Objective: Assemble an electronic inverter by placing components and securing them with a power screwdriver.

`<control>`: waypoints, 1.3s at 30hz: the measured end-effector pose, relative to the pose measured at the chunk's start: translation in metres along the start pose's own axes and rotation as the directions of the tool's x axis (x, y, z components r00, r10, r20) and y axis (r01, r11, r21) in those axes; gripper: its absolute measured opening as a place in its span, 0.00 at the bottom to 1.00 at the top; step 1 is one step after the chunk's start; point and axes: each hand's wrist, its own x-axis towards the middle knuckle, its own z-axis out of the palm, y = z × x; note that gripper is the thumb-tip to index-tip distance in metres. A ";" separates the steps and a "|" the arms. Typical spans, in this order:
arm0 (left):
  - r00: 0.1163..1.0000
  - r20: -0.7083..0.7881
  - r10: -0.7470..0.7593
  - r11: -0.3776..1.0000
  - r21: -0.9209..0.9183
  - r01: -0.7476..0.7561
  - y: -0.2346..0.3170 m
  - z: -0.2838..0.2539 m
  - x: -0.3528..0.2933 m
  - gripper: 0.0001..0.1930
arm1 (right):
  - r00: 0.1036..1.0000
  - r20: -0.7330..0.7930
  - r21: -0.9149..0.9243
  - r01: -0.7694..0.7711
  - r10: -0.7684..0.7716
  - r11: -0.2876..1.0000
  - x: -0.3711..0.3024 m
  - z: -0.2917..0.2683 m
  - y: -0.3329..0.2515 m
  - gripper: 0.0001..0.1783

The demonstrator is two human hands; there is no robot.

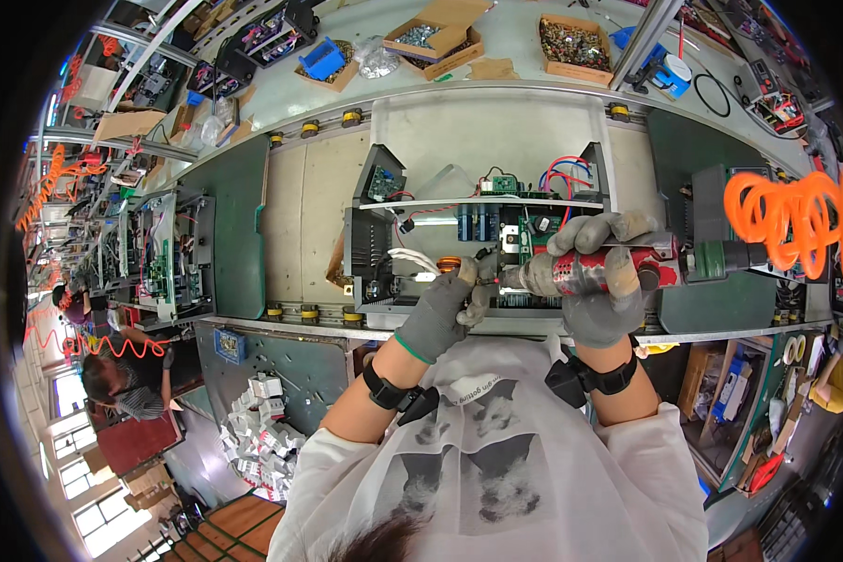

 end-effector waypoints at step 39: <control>0.997 -0.079 0.009 0.980 0.199 0.007 0.010 0.012 0.002 0.18 | 0.998 -0.016 0.119 0.059 -0.058 0.991 0.007 -0.017 0.002 0.12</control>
